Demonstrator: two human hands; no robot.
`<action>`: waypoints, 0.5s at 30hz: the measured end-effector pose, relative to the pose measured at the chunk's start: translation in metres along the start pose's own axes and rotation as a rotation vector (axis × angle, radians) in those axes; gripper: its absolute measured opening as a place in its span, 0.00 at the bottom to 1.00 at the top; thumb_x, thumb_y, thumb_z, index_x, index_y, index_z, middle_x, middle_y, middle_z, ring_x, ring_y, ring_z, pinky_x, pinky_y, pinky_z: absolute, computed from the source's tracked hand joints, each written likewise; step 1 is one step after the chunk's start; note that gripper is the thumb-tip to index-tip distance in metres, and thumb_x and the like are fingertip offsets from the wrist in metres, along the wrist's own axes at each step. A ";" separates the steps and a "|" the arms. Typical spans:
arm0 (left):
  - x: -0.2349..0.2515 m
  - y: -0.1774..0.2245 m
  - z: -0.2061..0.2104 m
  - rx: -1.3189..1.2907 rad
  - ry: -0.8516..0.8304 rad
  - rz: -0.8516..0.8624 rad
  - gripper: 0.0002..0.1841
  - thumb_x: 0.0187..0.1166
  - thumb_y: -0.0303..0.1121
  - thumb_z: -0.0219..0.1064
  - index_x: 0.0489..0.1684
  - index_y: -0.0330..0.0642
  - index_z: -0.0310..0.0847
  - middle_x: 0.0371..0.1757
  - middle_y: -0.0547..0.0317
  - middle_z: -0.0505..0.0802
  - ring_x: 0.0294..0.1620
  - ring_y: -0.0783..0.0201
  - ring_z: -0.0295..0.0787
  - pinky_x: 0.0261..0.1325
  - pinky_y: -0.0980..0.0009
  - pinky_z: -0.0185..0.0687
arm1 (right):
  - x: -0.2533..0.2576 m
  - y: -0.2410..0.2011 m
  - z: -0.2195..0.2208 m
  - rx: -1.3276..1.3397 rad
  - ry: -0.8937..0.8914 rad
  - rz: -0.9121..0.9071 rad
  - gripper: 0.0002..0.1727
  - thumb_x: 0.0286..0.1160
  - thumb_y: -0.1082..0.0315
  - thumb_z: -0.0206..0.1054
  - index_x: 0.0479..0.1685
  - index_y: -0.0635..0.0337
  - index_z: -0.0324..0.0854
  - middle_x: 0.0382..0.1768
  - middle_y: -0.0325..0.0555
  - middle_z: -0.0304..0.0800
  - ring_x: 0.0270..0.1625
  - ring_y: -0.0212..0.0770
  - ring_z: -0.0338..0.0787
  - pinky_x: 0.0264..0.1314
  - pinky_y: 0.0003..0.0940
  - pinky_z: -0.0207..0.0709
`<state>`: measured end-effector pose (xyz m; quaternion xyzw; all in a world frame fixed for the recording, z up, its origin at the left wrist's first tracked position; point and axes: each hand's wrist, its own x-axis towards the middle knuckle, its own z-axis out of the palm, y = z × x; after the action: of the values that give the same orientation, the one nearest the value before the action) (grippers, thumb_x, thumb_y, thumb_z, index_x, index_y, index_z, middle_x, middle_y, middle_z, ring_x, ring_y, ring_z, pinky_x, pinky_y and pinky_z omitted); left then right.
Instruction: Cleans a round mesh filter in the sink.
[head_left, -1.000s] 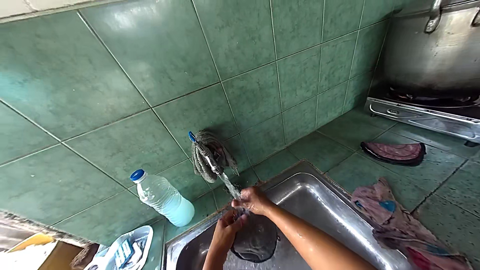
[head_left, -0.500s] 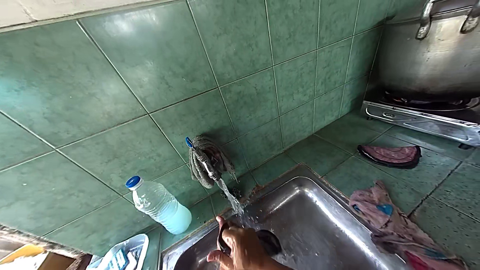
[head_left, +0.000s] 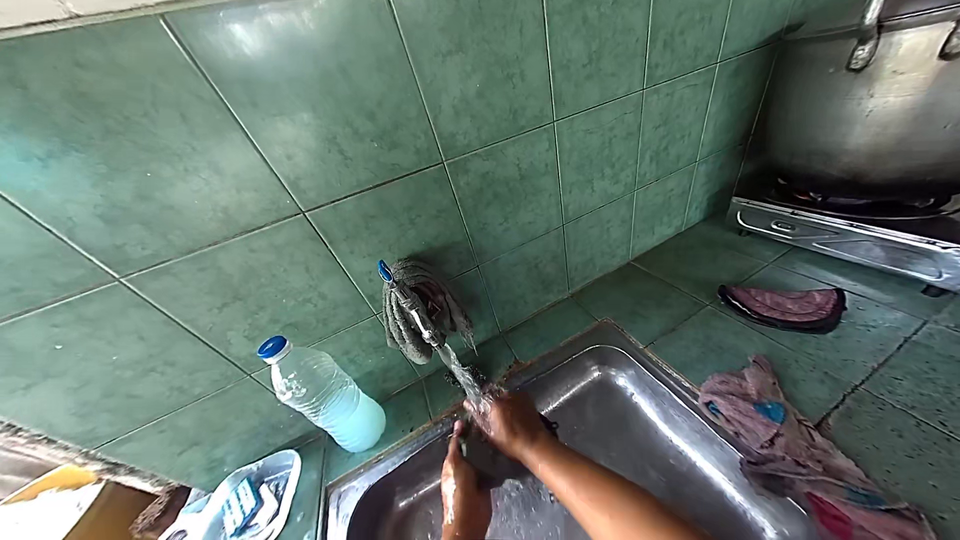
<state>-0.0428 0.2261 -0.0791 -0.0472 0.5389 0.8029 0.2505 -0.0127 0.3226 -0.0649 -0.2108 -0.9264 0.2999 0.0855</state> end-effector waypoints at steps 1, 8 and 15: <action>-0.002 0.004 0.000 0.046 -0.041 0.009 0.24 0.95 0.47 0.43 0.54 0.37 0.81 0.37 0.54 0.91 0.37 0.64 0.90 0.42 0.62 0.89 | 0.007 0.005 -0.010 -0.003 -0.095 0.041 0.33 0.91 0.44 0.47 0.61 0.66 0.86 0.56 0.66 0.92 0.64 0.65 0.90 0.66 0.68 0.77; 0.013 0.044 -0.035 0.727 -0.384 0.199 0.24 0.74 0.31 0.74 0.67 0.29 0.79 0.55 0.47 0.92 0.54 0.66 0.89 0.63 0.65 0.84 | 0.031 0.023 -0.024 0.486 -0.131 -0.057 0.32 0.77 0.41 0.69 0.45 0.69 0.84 0.38 0.57 0.87 0.44 0.51 0.86 0.54 0.54 0.78; 0.012 0.034 -0.040 0.224 -0.151 0.240 0.24 0.82 0.19 0.58 0.78 0.33 0.65 0.61 0.49 0.88 0.54 0.67 0.90 0.57 0.67 0.89 | 0.006 0.061 -0.015 0.948 -0.065 0.126 0.22 0.82 0.59 0.69 0.66 0.67 0.82 0.58 0.53 0.90 0.60 0.39 0.88 0.69 0.38 0.80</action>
<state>-0.0761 0.1844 -0.0711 0.1061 0.6063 0.7632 0.1965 0.0072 0.3780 -0.0884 -0.1949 -0.6750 0.7006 0.1246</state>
